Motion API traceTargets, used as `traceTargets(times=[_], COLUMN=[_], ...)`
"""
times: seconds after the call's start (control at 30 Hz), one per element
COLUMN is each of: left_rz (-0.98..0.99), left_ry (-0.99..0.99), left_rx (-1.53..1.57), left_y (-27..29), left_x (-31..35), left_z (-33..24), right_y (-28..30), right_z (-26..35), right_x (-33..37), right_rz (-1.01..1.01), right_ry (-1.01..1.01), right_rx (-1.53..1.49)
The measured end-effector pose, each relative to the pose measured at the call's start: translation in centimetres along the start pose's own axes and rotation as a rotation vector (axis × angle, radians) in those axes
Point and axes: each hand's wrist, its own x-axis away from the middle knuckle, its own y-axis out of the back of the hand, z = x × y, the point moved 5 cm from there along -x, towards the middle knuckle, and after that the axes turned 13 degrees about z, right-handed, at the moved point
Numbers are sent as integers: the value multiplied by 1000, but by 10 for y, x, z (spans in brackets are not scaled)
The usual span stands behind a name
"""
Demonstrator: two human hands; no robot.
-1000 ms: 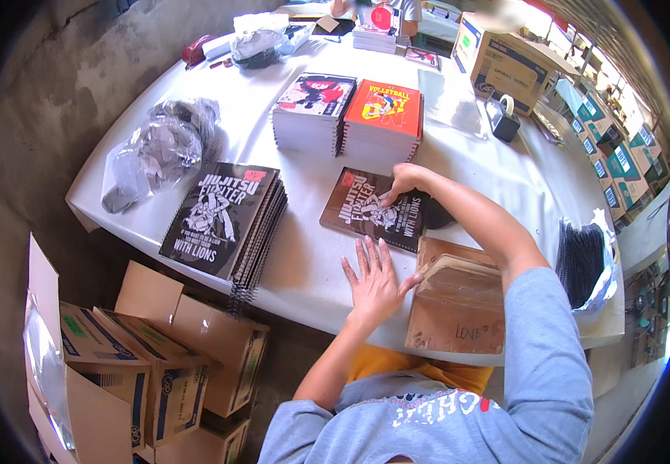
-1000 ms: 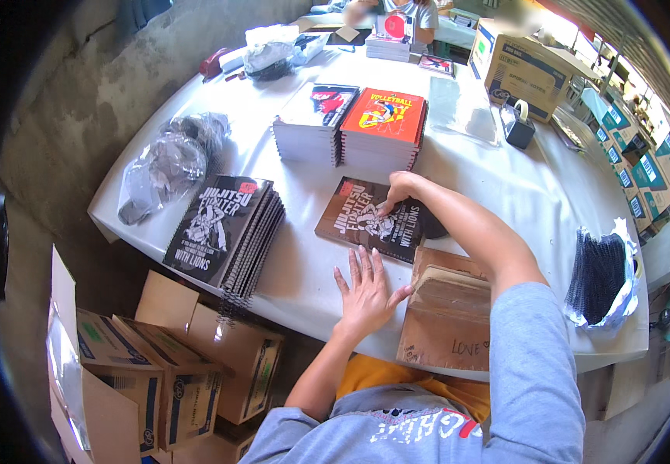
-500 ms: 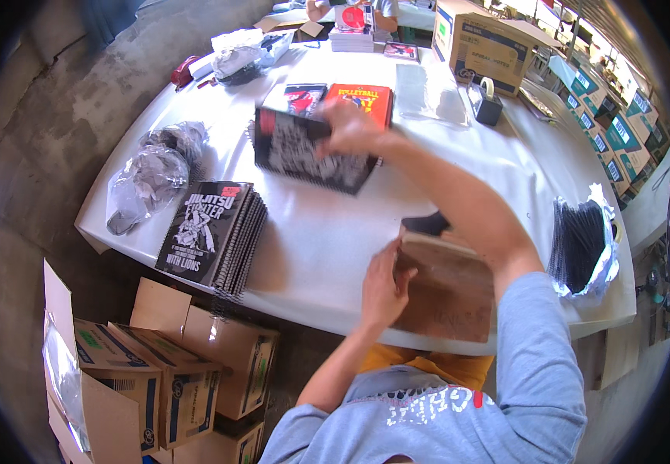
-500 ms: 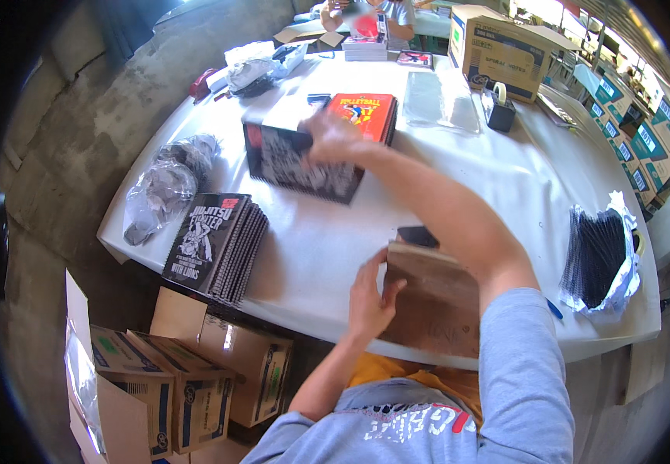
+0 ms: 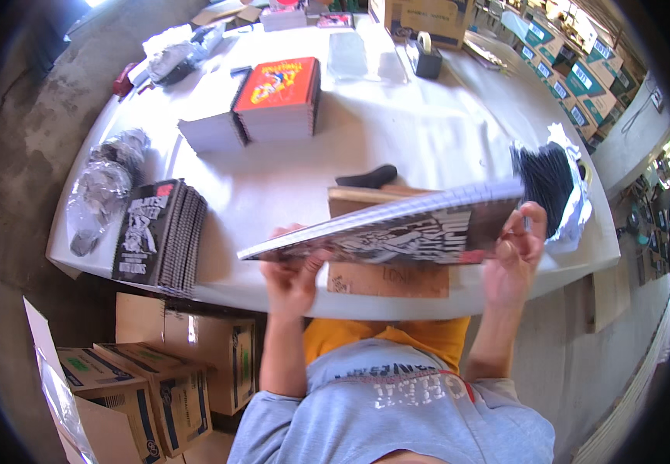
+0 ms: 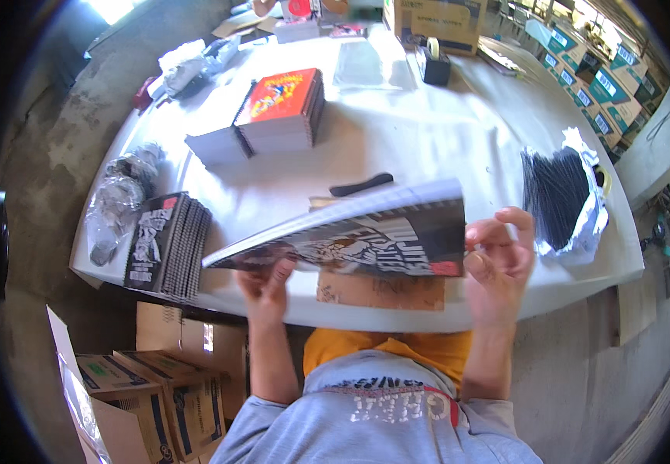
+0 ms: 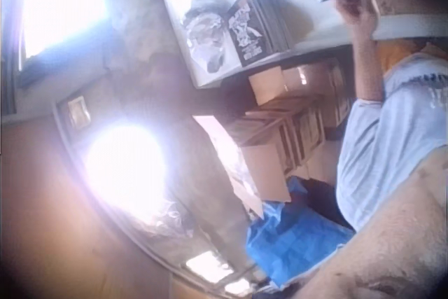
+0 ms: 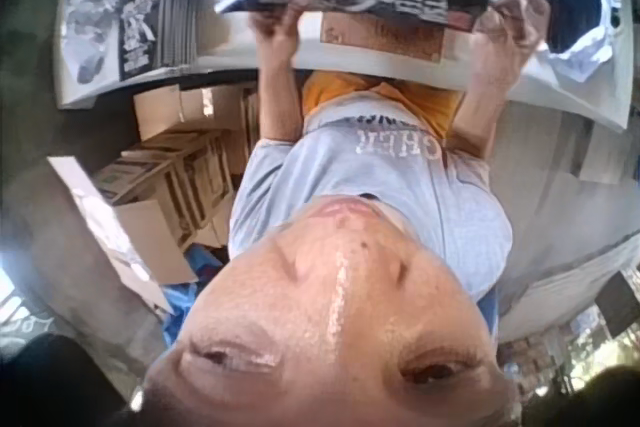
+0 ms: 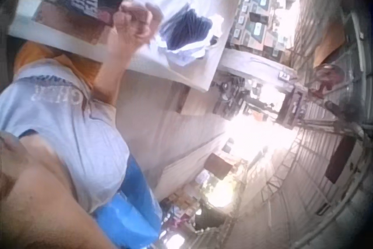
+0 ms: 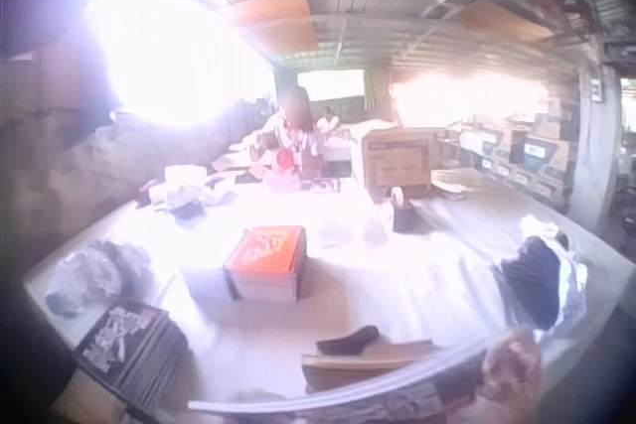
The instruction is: The person trims the excess spiral binding from notebooks using pliers, then organizes the notebooks into stacks and places them into a large cardboard box.
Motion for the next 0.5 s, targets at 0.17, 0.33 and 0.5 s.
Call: traceTargets(times=[0.17, 0.33, 0.5], left_rz=[356, 419, 418], left_ry=[76, 354, 291], left_rx=[-260, -400, -1015], left_y=[7, 12, 14], left_x=[-4, 21, 24], left_z=[24, 65, 55], right_y=[18, 35, 42], right_z=[-4, -94, -75], right_x=[35, 102, 92], right_rz=[151, 89, 292], right_ry=[-132, -364, -331], right_rx=[879, 605, 1001])
